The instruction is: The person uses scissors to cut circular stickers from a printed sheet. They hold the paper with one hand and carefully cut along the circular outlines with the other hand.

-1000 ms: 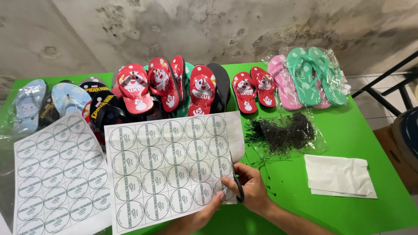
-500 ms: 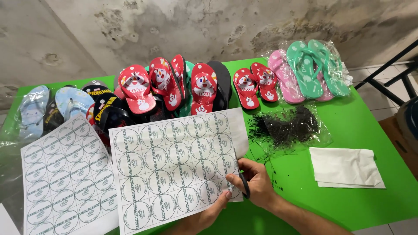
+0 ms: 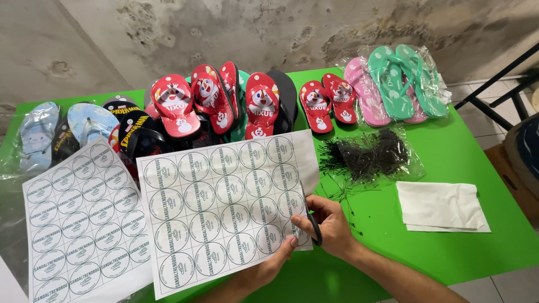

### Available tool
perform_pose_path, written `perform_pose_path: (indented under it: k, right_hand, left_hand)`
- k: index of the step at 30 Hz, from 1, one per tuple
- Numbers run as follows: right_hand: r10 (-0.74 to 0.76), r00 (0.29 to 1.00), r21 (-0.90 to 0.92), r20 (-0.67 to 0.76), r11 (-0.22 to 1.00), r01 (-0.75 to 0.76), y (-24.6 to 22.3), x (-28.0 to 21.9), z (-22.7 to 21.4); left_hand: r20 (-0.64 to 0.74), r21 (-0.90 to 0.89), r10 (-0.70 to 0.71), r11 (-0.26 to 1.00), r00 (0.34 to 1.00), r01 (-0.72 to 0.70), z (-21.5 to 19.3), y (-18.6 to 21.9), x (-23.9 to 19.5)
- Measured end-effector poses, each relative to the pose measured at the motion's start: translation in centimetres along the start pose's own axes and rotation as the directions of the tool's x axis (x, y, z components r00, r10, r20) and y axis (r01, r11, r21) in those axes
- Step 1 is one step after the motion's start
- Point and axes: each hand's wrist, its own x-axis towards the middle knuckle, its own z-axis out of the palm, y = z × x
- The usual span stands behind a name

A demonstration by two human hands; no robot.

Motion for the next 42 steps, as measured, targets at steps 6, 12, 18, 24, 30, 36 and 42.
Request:
perform_pose_path:
  k: [6, 12, 18, 24, 30, 36, 42]
  right_hand:
    - [-0.023, 1.0, 0.023, -0.006, 0.999, 0.024, 0.1, 0.1, 0.1]
    - [-0.012, 1.0, 0.007, -0.016, 1.0, 0.012, 0.2, -0.1, 0.1]
    - [-0.004, 1.0, 0.005, -0.018, 1.0, 0.004, 0.3, -0.1, 0.0]
    - [-0.015, 1.0, -0.008, -0.026, 1.0, 0.015, 0.5, -0.1, -0.2]
    - [-0.038, 0.999, -0.024, -0.033, 0.999, 0.037, 0.4, -0.1, -0.1]
    - [-0.021, 0.999, -0.007, -0.038, 1.0, 0.021, 0.9, -0.1, -0.3]
    - [-0.025, 0.999, -0.017, -0.043, 1.0, 0.024, 0.8, -0.1, -0.3]
  left_hand:
    - [0.04, -0.034, -0.018, 0.999, 0.999, 0.02, -0.4, 0.4, 0.1]
    - [0.071, -0.157, -0.122, 0.979, 0.99, 0.132, 0.3, -0.4, -0.3]
    - [0.03, 0.056, -0.016, 0.998, 0.999, 0.014, 0.1, -0.3, -0.3]
    - [0.034, 0.056, -0.01, 0.998, 0.999, 0.008, 0.2, -0.2, -0.3]
    - [0.063, -0.101, -0.055, 0.993, 0.997, 0.061, 0.3, 0.0, -0.1]
    - [0.027, -0.009, -0.1, 0.995, 0.995, 0.101, 0.9, -0.8, -0.7]
    - [0.073, -0.076, -0.124, 0.989, 0.99, 0.13, 0.4, -0.3, -0.4]
